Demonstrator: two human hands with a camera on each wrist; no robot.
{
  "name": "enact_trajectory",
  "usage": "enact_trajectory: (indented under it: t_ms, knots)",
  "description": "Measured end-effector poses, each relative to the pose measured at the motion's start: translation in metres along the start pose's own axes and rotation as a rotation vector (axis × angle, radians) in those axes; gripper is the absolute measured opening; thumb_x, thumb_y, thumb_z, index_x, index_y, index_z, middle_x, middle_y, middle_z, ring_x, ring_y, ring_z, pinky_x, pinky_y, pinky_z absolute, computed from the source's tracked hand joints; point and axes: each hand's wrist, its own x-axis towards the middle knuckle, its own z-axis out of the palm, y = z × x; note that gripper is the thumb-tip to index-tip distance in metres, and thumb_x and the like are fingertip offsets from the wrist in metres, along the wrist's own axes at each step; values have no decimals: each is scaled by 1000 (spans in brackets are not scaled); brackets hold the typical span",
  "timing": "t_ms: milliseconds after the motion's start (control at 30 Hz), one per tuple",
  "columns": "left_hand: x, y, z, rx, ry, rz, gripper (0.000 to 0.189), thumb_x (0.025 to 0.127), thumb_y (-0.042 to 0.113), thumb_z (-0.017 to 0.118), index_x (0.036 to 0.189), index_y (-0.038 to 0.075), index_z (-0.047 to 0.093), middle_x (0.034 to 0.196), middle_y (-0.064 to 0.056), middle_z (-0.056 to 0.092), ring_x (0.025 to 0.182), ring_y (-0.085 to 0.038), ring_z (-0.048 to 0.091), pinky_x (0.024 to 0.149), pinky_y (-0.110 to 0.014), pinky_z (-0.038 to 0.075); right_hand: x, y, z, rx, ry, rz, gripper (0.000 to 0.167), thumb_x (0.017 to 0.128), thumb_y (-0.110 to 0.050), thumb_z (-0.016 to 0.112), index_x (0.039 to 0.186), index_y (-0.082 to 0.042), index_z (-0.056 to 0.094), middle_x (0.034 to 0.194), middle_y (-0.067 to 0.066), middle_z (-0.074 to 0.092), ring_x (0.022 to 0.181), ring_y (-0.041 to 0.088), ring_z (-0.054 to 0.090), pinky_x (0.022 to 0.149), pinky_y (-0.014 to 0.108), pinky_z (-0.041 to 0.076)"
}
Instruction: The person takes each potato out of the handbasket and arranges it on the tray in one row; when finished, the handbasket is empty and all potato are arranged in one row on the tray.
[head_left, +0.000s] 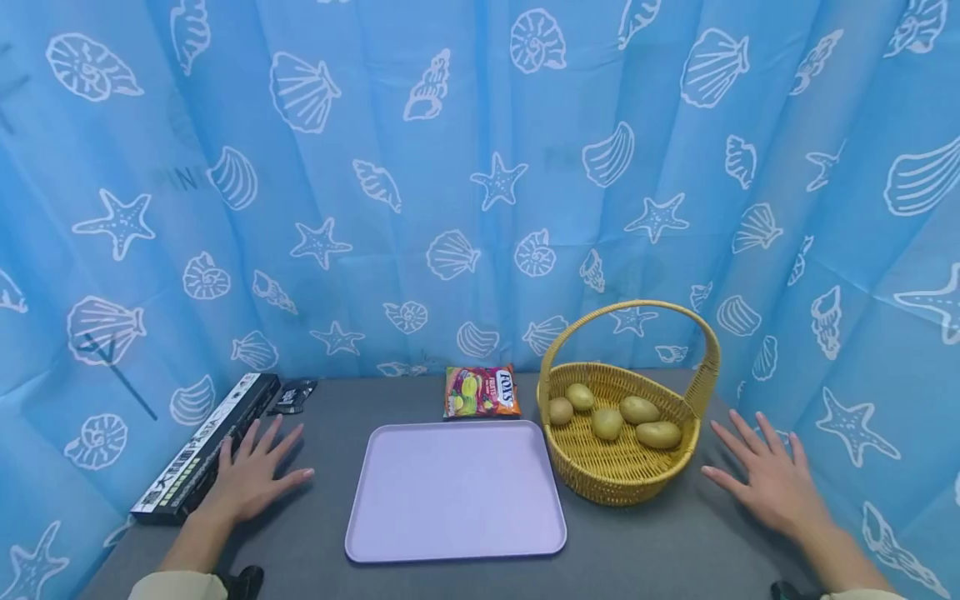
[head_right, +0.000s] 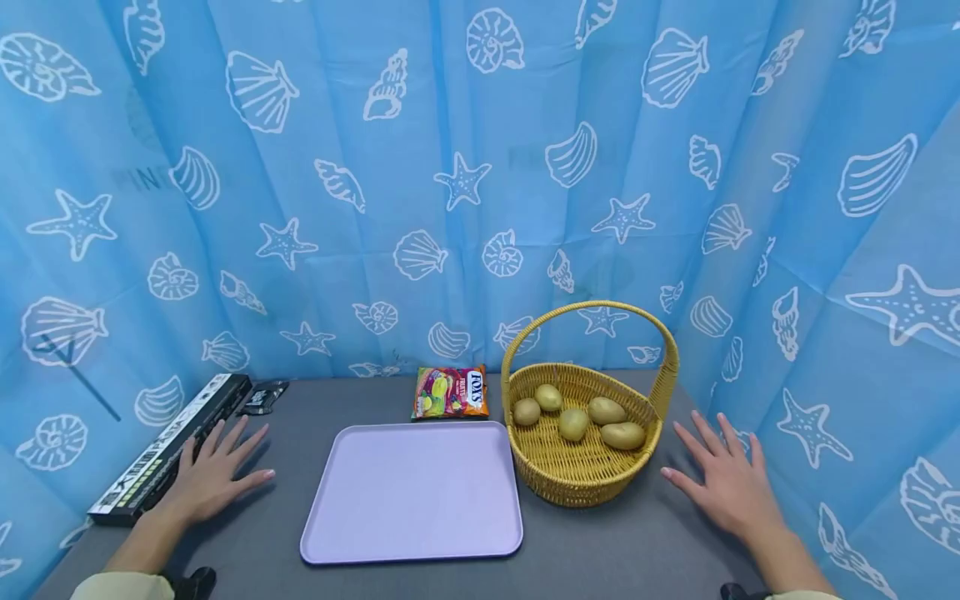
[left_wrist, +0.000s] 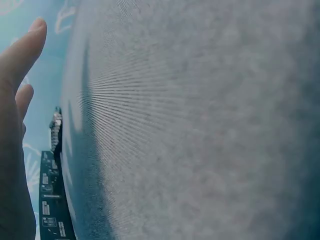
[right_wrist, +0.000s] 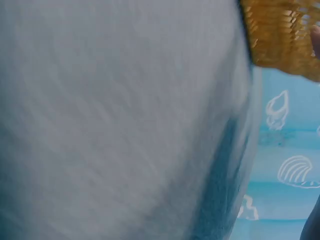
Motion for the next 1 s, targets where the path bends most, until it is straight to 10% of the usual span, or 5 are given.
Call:
enact_trajectory:
  t_ms: [233,733,1000]
  knots:
    - [-9,2,-6,-35,82,41,86,87,66,55,155,22,25,158,-21,15,140,-52,5,102,-76,0,-6,-22,-11,107,172,-64,83,87,-43,68,156,-28,24,162,-4,10,147,34,3,110,63,-10]
    - [-8,48,-43,-371,226,146,73,88,43,68,151,21,38,156,-19,23,140,-47,15,98,-78,14,36,-92,-52,393,397,-276,67,88,-40,69,142,-6,49,151,13,38,141,21,28,114,26,16]
    - [-3,76,-50,-625,180,177,75,89,31,69,153,18,32,156,-18,25,138,-49,21,97,-77,20,74,-118,-63,419,246,-159,54,83,-14,76,133,-10,58,138,15,52,126,38,45,98,61,37]
